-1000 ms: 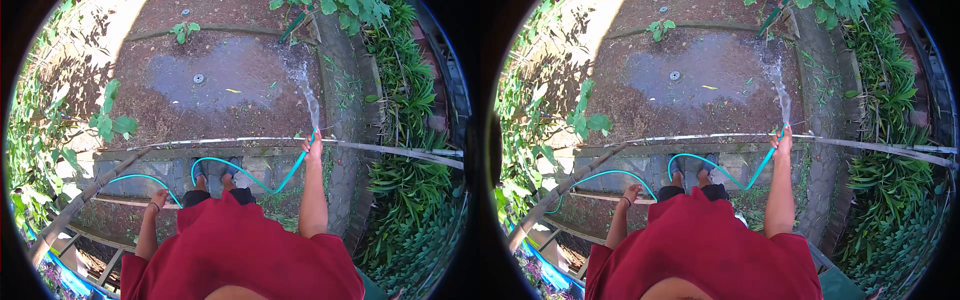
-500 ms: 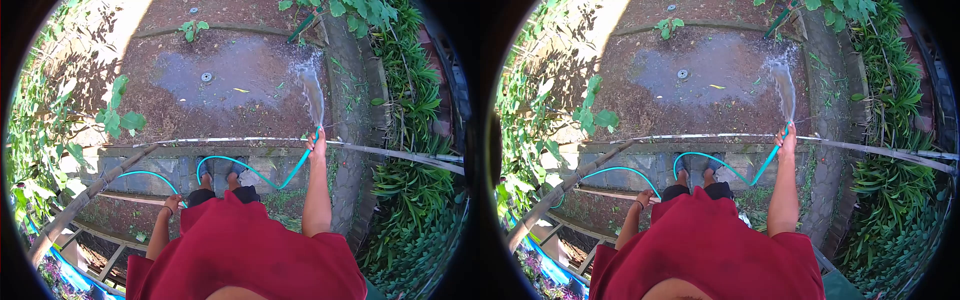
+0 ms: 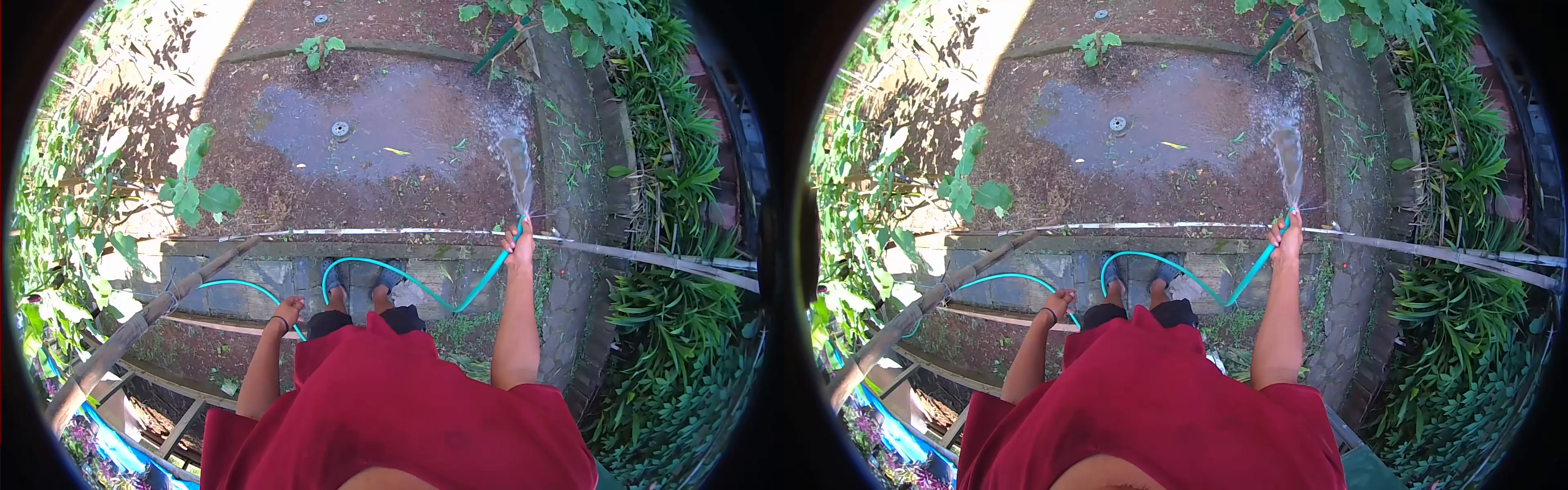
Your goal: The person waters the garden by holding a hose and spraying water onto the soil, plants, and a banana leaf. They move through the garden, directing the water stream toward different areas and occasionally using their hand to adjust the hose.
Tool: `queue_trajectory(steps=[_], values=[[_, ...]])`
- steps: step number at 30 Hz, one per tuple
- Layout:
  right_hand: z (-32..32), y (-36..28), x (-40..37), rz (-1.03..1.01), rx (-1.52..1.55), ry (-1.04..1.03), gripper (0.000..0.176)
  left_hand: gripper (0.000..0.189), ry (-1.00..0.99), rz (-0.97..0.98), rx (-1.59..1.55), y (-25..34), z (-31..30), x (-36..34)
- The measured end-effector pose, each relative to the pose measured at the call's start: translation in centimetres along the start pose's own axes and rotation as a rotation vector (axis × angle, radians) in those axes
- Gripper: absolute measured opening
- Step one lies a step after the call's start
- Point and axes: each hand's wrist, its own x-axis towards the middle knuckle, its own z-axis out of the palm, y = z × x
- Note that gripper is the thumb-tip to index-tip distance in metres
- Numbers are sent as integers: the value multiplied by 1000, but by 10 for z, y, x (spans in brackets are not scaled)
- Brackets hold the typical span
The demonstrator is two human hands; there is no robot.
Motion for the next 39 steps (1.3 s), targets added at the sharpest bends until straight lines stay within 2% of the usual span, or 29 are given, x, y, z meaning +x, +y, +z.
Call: queue_trajectory(steps=[2, 4, 5, 7, 9, 10, 12, 15, 19, 22, 24, 26, 28, 31, 32, 34, 36, 37, 39], values=[[1, -1, 5, 15, 73, 4, 25, 36, -3, 19, 35, 0, 0, 1], [17, -3, -1, 29, -32, -32, 24, 38, -24, -128, 56, 30, 8, -18], [24, 0, 3, 58, -103, -61, 30, 38, -23, -127, 55, 51, 12, -25], [46, 1, 4, 74, -77, -100, 29, 41, -173, 27, 200, 101, 19, -26], [74, 3, 4, 115, 1, -162, 26, 44, -194, 166, 156, 151, 25, 5], [89, 5, 2, 117, 0, -167, 26, 44, -182, 346, 155, 183, 30, 17], [122, 14, -11, 133, 7, -231, 24, 43, -167, 443, 98, 266, 48, 18], [165, 39, -52, 187, -146, -380, 26, 49, -189, 504, 247, 367, 81, 8], [207, 63, -88, 271, -201, -479, 26, 47, -341, 579, 6, 444, 123, 9], [226, 68, -85, 291, -118, -481, 26, 45, -280, 669, -57, 453, 125, 6], [232, 67, -76, 282, -133, -538, 28, 42, -251, 680, -180, 438, 116, 1], [235, 69, -75, 315, -183, -581, 28, 39, -122, 646, -196, 419, 98, 2], [240, 70, -81, 424, -326, -608, 25, 40, -112, 647, -283, 395, 81, 11], [248, 100, -76, 452, -307, -591, 26, 43, -9, 455, -443, 366, 69, 15], [251, 114, -73, 476, -275, -587, 26, 43, -3, 456, -444, 359, 70, 14], [265, 131, -80, 491, -290, -561, 24, 48, -147, 342, -637, 339, 76, 33], [273, 145, -84, 490, -207, -572, 24, 51, -290, 352, -643, 327, 78, 36], [275, 149, -80, 478, -176, -585, 23, 53, -164, 344, -662, 334, 87, 17], [272, 149, -72, 499, -156, -588, 24, 49, -227, 394, -711, 334, 89, 17]])
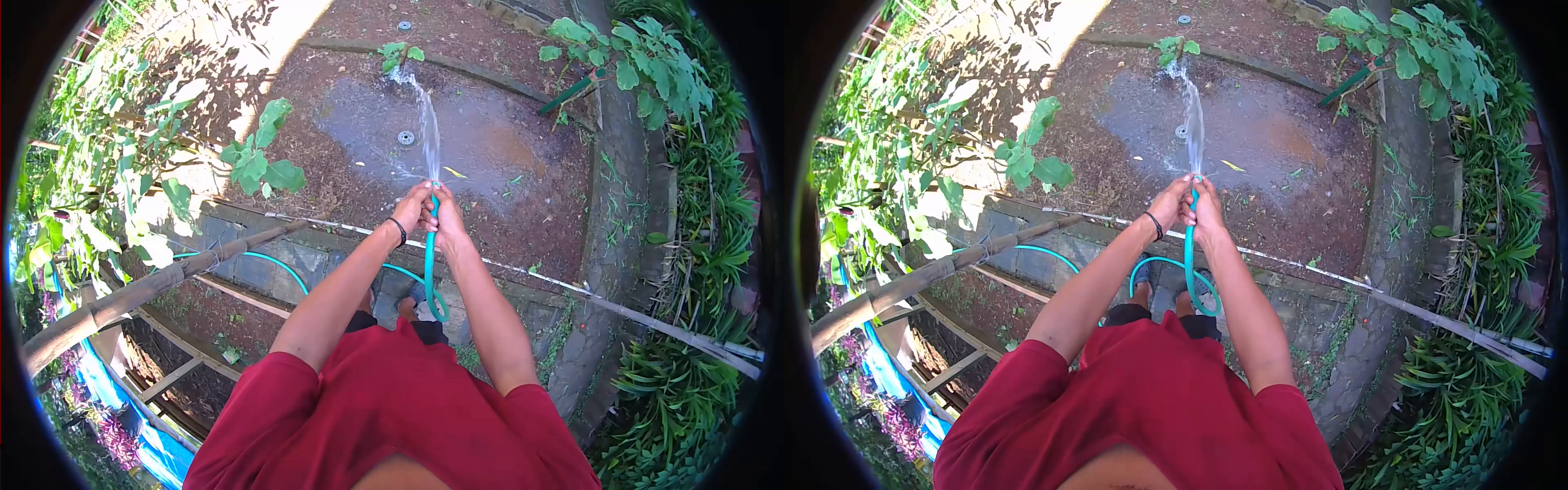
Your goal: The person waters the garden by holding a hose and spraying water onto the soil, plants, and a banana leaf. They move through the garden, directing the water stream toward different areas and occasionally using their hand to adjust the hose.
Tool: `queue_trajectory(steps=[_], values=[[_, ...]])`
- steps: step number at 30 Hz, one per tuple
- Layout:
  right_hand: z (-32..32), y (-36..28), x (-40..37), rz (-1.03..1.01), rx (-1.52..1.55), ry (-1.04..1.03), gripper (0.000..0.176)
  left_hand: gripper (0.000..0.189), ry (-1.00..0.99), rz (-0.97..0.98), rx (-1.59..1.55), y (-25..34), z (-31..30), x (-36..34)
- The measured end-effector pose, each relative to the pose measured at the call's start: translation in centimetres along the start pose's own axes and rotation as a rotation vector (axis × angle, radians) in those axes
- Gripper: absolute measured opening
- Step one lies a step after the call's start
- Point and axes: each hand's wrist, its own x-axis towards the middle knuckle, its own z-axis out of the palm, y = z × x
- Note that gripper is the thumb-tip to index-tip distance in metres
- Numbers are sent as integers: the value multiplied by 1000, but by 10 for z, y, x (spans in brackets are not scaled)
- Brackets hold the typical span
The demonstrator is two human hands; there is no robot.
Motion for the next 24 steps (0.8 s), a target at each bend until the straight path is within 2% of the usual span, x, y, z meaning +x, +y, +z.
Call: queue_trajectory(steps=[2, 4, 6, 10, 13, 18, 21, 24], values=[[-8, 0, 1, 0, -35, 36, 24, 48, -17, -4, -35, 0, 1, -7], [-10, 2, -4, 23, -79, 10, 24, 47, 8, 1, 176, 1, 1, -11], [-14, 2, -11, 80, -157, -7, 25, 49, -7, -13, 147, 0, -4, -15], [-30, -3, -17, 65, -30, 48, 27, 51, -29, -69, 193, 6, -23, -16], [-37, 2, -22, 125, -90, 67, 22, 51, -22, -65, 251, 11, -27, -9], [-43, -2, -24, 57, -3, 57, 24, 46, -17, -59, 362, 16, -36, -8], [-48, -4, -27, 59, -95, 78, 25, 45, 27, -18, 308, 18, -46, -13], [-42, -10, -35, 92, -140, 64, 26, 34, 54, 36, 226, 27, -55, -9]])
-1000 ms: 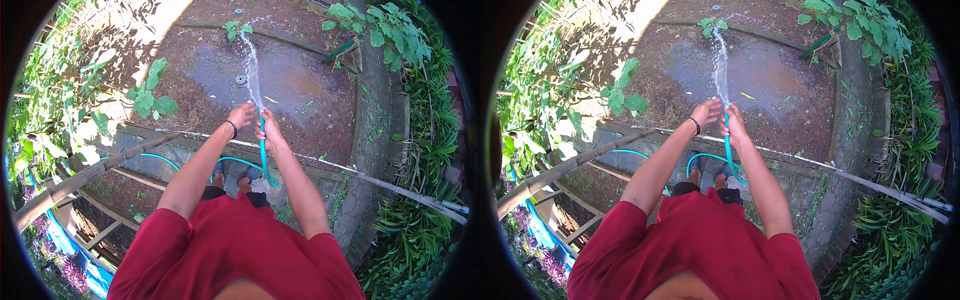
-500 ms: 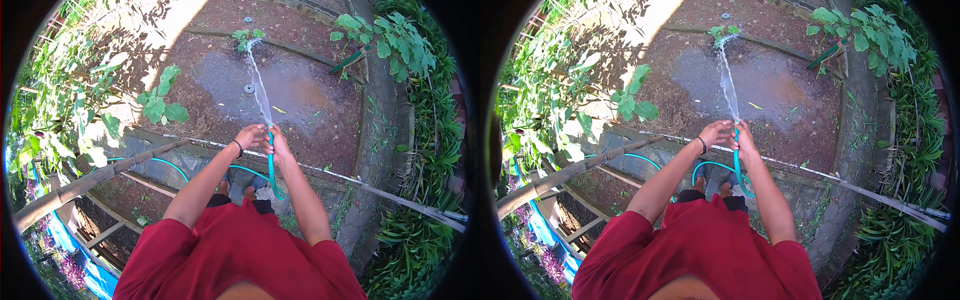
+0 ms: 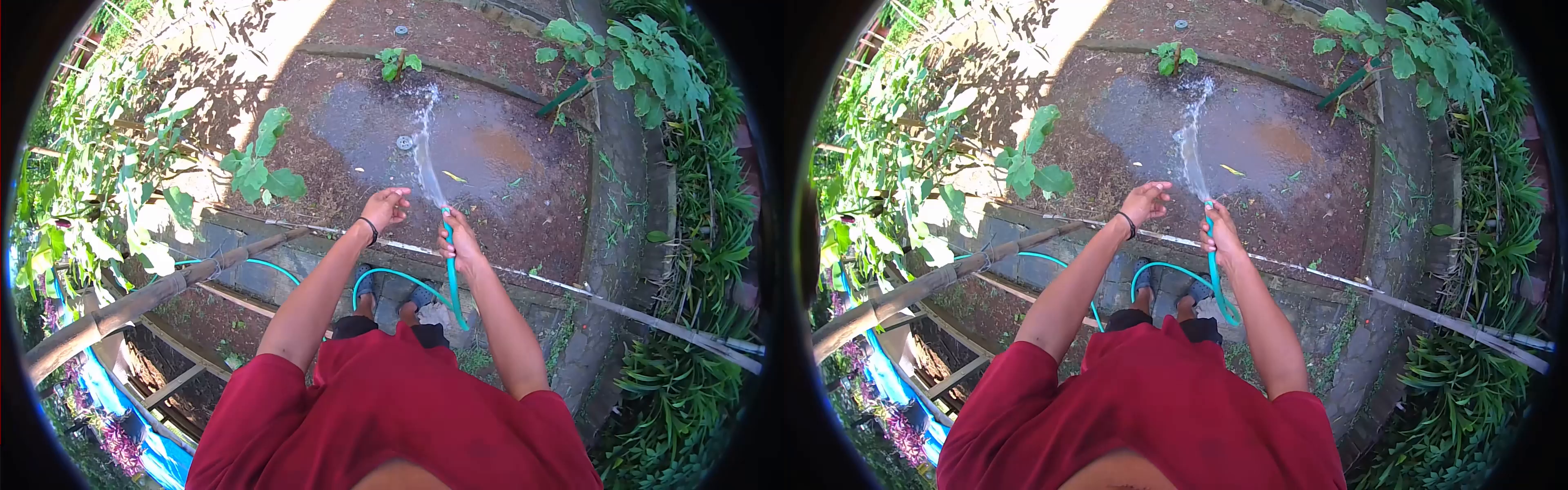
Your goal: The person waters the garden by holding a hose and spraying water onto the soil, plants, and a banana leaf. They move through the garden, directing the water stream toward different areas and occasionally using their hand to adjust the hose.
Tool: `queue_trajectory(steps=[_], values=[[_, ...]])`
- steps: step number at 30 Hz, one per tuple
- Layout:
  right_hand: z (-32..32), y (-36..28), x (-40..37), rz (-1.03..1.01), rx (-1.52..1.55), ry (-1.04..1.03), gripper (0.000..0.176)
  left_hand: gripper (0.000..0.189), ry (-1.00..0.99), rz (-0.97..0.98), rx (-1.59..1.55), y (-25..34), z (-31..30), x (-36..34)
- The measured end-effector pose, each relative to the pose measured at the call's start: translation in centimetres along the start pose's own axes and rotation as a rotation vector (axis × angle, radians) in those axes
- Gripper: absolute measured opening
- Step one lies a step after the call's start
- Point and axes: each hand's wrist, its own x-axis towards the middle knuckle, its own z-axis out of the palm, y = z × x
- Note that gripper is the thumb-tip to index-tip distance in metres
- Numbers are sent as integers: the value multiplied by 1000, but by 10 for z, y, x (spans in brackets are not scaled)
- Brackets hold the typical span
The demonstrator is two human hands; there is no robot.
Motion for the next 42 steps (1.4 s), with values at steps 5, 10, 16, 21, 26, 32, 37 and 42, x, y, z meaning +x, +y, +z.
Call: queue_trajectory(steps=[5, 10, 16, 21, 26, 32, 37, 42], values=[[23, -10, -12, -28, 39, -101, 28, 27, 43, 122, 174, 39, -1, 31], [66, -14, -48, -35, 23, -132, 27, 35, 129, 256, 741, 86, 1, 87], [76, -19, -53, -42, 65, -173, 30, 31, 98, 299, 780, 99, 10, 120], [40, -36, -36, -124, 167, -118, 27, 27, 18, 365, 740, 89, -1, 120], [6, -32, -16, -51, 40, -81, 25, 30, 55, 179, 565, 77, -30, 60], [-25, -19, -10, -62, 30, -9, 27, 36, 10, 23, 462, 11, -80, -41], [-53, -4, -5, -50, 84, 27, 28, 43, 73, -160, 417, -68, -125, -135], [-69, 15, -15, -5, 37, 36, 26, 42, 156, -426, 439, -178, -176, -220]])
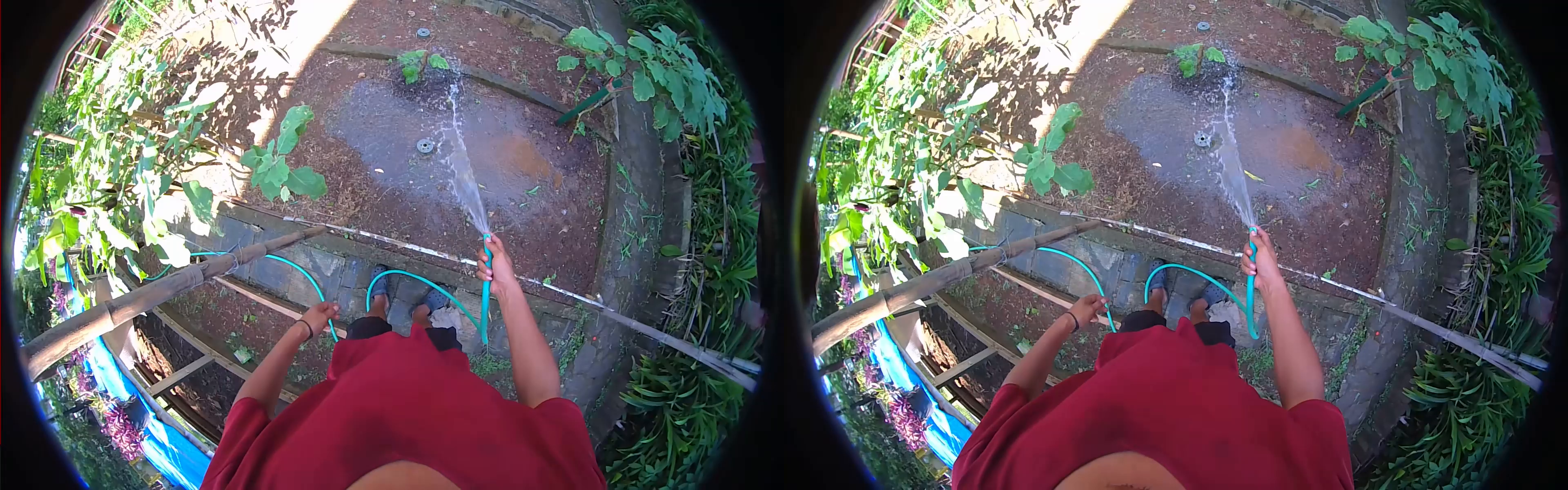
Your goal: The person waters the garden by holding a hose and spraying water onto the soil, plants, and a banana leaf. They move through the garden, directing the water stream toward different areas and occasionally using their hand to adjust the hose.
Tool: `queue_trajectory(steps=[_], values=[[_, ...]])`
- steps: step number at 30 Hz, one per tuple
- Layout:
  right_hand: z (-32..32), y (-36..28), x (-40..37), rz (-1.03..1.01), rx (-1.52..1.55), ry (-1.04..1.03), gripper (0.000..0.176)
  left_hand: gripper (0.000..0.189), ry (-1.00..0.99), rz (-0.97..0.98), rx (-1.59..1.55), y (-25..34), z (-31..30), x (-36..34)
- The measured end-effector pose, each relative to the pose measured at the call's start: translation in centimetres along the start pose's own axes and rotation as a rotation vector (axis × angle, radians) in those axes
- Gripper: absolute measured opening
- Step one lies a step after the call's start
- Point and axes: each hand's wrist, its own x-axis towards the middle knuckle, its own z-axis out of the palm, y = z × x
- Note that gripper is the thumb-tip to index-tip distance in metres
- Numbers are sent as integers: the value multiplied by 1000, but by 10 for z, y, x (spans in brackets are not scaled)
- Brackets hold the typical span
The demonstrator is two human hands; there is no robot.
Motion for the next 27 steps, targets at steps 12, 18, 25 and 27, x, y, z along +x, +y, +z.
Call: queue_trajectory(steps=[12, 18, 25, 27], values=[[-26, 12, -3, 37, -17, 81, 18, 38, 131, -138, -245, -88, 30, -18], [-35, 21, 1, 63, 48, 88, 26, 42, 169, -41, -167, -74, 26, -9], [14, 9, -13, 95, -82, -7, 28, 41, 175, -63, -181, -92, 22, 4], [40, 2, -17, 101, -116, -66, 28, 41, 168, -81, -167, -96, 23, 6]])
